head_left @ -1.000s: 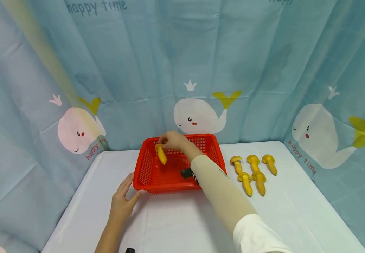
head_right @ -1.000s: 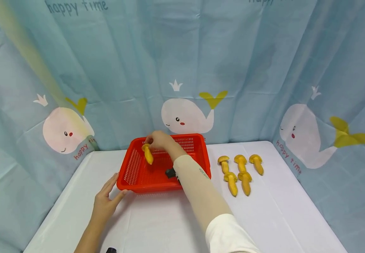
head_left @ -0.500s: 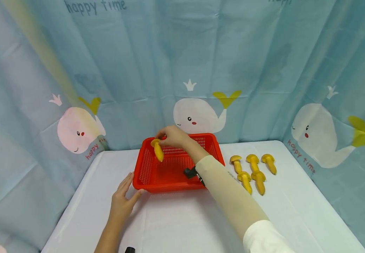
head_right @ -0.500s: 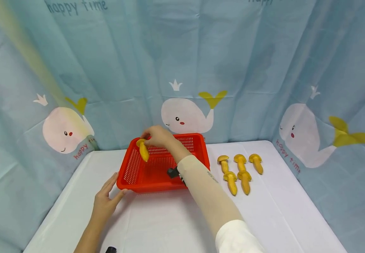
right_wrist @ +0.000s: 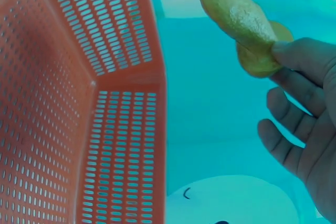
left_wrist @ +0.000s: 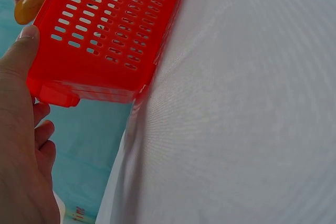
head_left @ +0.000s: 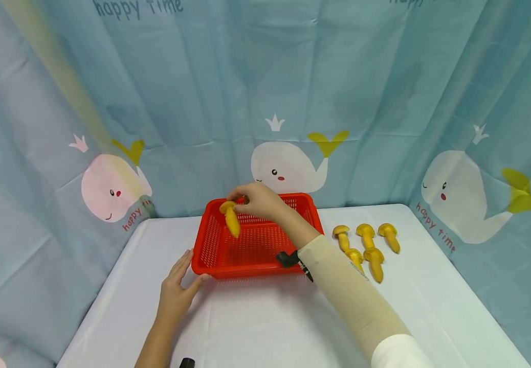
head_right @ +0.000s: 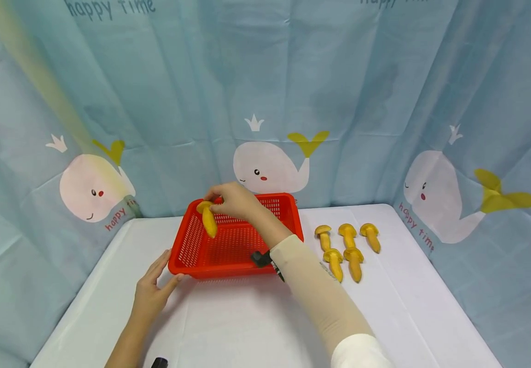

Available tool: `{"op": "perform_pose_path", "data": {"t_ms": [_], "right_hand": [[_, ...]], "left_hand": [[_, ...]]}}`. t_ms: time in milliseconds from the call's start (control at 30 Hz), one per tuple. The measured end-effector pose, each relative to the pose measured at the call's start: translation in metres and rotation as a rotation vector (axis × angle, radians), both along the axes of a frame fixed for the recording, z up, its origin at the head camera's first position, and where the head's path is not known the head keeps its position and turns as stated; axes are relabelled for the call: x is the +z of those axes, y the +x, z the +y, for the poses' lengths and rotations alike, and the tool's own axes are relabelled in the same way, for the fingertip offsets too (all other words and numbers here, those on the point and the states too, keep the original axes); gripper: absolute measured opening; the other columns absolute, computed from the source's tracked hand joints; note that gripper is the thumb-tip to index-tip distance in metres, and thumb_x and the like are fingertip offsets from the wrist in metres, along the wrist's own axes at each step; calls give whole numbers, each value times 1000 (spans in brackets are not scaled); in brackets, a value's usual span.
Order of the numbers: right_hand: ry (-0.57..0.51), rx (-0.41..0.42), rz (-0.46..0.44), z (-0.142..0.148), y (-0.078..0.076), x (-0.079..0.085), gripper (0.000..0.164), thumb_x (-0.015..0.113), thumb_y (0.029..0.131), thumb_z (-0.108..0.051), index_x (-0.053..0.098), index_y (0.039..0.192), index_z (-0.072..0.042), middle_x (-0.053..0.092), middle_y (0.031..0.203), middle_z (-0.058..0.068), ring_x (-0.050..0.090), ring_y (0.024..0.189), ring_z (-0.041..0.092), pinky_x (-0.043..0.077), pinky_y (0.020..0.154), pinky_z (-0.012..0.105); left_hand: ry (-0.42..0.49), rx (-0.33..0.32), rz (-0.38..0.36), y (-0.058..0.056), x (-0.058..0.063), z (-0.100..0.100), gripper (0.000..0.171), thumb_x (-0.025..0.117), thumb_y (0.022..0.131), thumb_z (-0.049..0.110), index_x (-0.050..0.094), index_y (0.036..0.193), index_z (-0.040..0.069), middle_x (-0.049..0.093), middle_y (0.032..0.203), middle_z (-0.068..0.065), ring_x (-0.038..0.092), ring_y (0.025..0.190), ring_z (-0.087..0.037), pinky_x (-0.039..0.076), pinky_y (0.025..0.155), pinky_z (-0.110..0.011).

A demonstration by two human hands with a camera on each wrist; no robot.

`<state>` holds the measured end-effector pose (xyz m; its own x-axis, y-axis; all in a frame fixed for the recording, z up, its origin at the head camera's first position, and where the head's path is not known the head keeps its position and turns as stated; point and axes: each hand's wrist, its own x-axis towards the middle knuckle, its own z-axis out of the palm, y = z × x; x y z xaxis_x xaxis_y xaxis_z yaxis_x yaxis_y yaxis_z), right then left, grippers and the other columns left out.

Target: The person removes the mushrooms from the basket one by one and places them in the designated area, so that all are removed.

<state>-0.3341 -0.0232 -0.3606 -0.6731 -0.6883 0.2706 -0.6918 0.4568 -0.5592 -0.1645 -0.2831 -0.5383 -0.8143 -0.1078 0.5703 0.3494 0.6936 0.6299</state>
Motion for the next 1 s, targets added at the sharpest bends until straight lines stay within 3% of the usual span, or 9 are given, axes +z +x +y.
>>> {"op": "perform_pose_path", "data": {"t_ms": [200,400,567,1000], "right_hand": [[-78,-22,7,15,20,2,21,74,96,-22,75,117,-22,74,107,-12,64,89,8,56,79,23],[-169,-28,-59,28,38,-3,21,75,95,-21,75,116,-23,72,98,-11,58,78,14,53,65,24],[-177,-46,-27,35,50,-2,21,75,95,-22,76,115,-24,69,89,-10,56,74,16,50,61,26],[-132,-92,72,58,80,-11,23,79,92,-21,77,114,-26,67,94,-17,58,81,11,53,68,24]], "left_hand": [[-3,1,2,1,0,1,84,91,77,15,52,151,14,52,154,-6,48,143,-30,27,107,-2],[-1,-3,4,3,3,2,84,91,76,12,52,151,12,53,154,-7,48,143,-31,28,106,-2],[8,-6,1,2,1,2,84,91,76,10,52,151,11,52,154,-7,47,144,-31,28,107,-2],[1,-11,9,0,-1,0,85,91,76,12,52,152,14,52,155,-7,47,144,-31,27,108,-2]]}}
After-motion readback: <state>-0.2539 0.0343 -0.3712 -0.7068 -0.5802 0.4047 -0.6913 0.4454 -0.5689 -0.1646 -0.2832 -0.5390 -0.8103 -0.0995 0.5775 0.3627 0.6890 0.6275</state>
